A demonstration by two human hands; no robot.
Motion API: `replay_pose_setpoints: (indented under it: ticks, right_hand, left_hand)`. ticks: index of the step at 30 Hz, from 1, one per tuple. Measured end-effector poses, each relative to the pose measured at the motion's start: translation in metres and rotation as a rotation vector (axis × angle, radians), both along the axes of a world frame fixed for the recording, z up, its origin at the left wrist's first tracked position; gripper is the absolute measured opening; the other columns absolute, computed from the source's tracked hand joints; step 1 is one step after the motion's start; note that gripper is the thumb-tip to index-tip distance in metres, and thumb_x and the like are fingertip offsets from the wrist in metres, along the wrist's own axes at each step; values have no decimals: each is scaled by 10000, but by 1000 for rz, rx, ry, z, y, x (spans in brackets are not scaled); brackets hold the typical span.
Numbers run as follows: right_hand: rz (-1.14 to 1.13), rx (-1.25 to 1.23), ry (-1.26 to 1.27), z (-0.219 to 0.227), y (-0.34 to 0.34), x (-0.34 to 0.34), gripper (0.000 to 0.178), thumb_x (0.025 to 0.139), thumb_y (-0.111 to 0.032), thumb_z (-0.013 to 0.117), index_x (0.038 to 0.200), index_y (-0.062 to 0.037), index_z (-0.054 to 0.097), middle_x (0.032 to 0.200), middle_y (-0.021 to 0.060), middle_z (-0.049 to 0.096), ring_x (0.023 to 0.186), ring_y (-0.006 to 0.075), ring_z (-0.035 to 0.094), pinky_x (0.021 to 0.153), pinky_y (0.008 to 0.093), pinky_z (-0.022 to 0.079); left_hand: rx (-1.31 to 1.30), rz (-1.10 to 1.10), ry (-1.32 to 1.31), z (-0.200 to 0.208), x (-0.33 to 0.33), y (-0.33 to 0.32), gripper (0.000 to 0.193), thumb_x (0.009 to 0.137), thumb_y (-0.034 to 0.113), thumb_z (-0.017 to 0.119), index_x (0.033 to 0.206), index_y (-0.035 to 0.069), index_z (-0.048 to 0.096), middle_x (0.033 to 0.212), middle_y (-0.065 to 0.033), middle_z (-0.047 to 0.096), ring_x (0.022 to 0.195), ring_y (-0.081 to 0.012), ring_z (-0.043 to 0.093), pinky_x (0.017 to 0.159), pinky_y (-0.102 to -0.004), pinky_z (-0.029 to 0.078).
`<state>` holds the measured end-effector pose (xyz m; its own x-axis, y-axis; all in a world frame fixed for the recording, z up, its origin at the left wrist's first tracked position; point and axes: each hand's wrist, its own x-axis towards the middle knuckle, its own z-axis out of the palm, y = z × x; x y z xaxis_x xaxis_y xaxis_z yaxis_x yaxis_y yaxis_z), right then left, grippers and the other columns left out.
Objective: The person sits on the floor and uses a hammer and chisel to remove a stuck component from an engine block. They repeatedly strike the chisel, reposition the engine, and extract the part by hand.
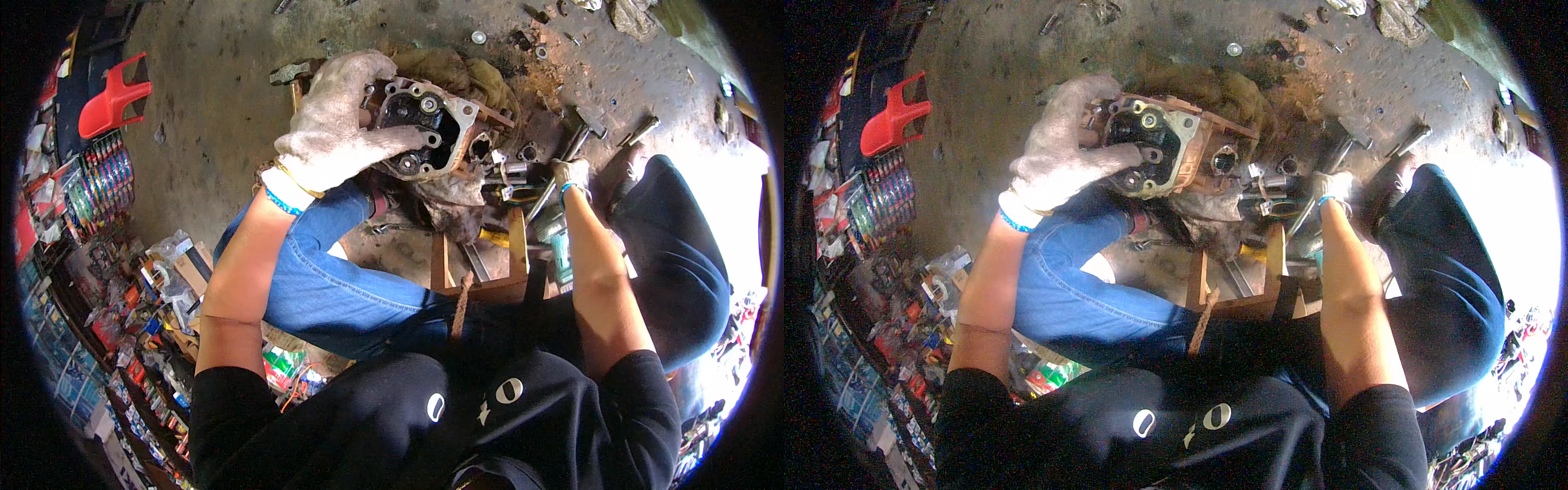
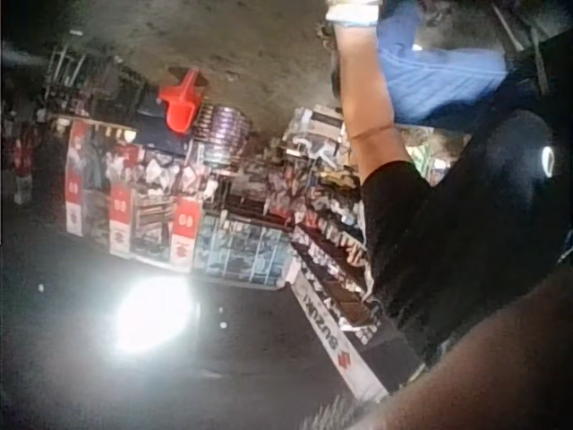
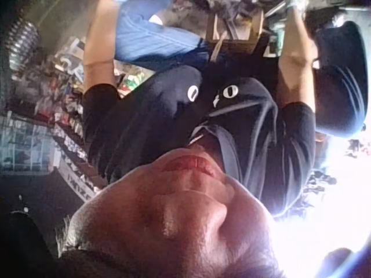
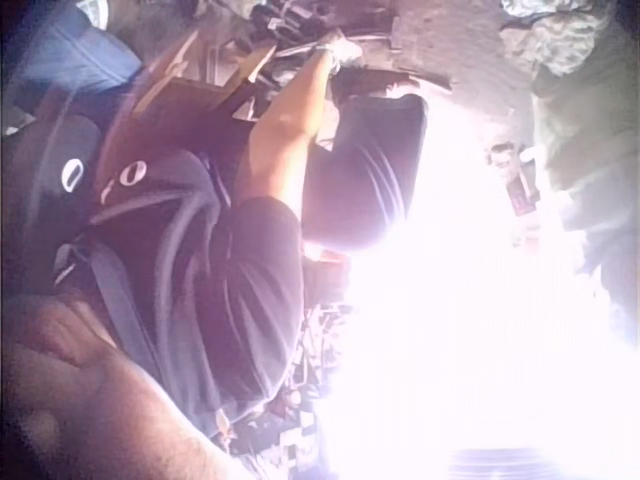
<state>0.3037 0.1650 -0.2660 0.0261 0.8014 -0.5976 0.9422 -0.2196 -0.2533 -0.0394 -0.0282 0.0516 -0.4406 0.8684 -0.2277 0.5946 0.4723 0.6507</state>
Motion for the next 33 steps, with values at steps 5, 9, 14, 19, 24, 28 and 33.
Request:
replay_pose_setpoints:
  ticks: [5,9,14,19,24,28,33]
  right_hand:
    - [95,-26,-19,-2,4,2,383,726,-237,805,984,25,696,907,202,740,851,333,723,781,408,558]
    - [40,-252,105,10,15,-2,405,767,-226,744,1079,17,660,934,196,727,831,296,708,745,396,551]
    - [41,-188,224,26,13,1,232,805,-144,623,1002,-23,605,757,74,605,640,211,595,612,364,511]
    - [-372,-271,642,41,11,4,274,754,-5,619,1024,-3,573,798,110,588,629,240,607,588,377,572]
    - [-269,-240,649,58,10,0,365,704,52,661,1060,33,584,819,136,621,658,278,649,638,394,604]
    - [-417,-337,947,72,0,-3,312,693,85,654,990,15,585,825,136,623,672,297,660,656,428,613]
    - [22,-77,908,107,0,-15,284,737,92,626,1014,28,607,841,127,640,728,285,696,716,403,632]
  left_hand:
    - [24,-137,334,-2,1,5,626,690,225,905,1217,49,617,1152,-145,641,1038,-312,657,899,-403,541]
    - [6,-38,240,-7,-1,7,537,726,311,867,1149,67,643,1120,-150,660,1126,-372,606,986,-463,480]
    - [77,-107,199,-9,-7,-1,526,757,251,855,1193,59,633,1137,-147,652,1108,-345,621,954,-441,518]
    - [91,-61,-29,-7,-7,-8,586,759,183,861,1270,70,598,1229,-154,608,1095,-297,633,900,-382,598]
    - [11,-191,172,-11,-12,-5,665,757,193,879,1332,51,576,1279,-143,605,1211,-275,613,940,-387,574]
    - [20,-189,193,-16,-15,-5,638,755,279,851,1296,57,596,1273,-161,614,1198,-340,605,1034,-420,491]
    - [-34,-221,184,-5,-19,-2,720,768,335,825,1364,36,556,1343,-189,588,1279,-343,552,1097,-399,438]
